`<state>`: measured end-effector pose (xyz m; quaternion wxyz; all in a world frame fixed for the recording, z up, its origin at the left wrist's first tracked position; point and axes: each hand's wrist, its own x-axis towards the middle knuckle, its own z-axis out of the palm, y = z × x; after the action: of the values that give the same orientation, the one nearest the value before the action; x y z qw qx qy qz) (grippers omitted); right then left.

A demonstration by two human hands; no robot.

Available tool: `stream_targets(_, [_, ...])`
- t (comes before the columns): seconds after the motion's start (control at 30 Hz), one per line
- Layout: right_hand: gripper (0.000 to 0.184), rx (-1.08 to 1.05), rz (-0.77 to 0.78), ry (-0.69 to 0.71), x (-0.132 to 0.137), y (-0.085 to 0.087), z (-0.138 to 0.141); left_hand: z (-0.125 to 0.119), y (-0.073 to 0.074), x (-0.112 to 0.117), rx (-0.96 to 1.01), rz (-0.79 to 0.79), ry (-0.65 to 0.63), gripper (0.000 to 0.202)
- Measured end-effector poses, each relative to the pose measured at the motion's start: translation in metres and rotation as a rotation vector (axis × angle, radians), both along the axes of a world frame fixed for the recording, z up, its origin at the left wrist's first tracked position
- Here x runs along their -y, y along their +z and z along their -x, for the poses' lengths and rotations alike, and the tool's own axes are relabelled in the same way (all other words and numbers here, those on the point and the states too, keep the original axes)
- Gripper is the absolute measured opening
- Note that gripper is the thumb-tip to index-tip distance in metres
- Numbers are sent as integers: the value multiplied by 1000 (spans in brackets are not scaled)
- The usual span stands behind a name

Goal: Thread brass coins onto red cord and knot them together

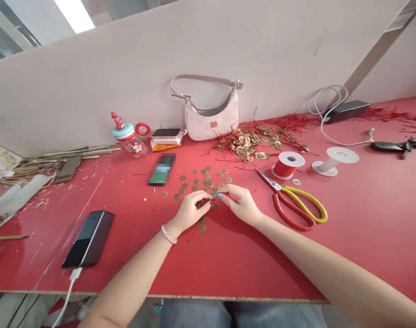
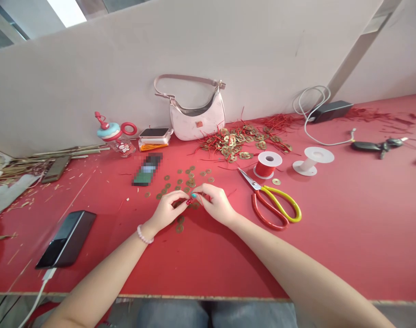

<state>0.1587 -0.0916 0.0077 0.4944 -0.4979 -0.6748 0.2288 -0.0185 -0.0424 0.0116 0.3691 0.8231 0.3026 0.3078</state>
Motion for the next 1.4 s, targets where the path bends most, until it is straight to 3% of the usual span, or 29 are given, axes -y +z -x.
stream_targets(0.13, [12,-49,16,-79,0,1,1,0,1,1,-7,122,-71,15])
stream_targets(0.33, [13,-215,89,-193,-6,-3,0,2,5,1,194,292,-173,11])
stream_targets(0.47, [6,-101,101,-175,-8,-7,-1,1,5,5,361,446,-176,6])
stream_targets(0.57, [6,88,26,-40,-6,-8,1,-1,3,7,461,553,-108,5])
stream_targets(0.73, [21,495,-210,224,-2,-8,9,-3,0,6,535,648,42,12])
stream_targets(0.83, [26,624,-328,279,1,-6,13,-4,1,4,493,633,155,19])
stream_targets(1.0, [32,620,-408,261,6,-3,14,-7,1,2,403,561,308,26])
stream_targets(1.1, [42,538,-341,184,7,-5,11,-6,0,-1,424,540,367,27])
stream_targets(1.2, [46,293,-210,131,7,-5,7,-5,0,-5,413,521,444,32])
stream_targets(1.4, [13,-423,210,83,3,3,6,-1,-3,-13,404,473,547,34])
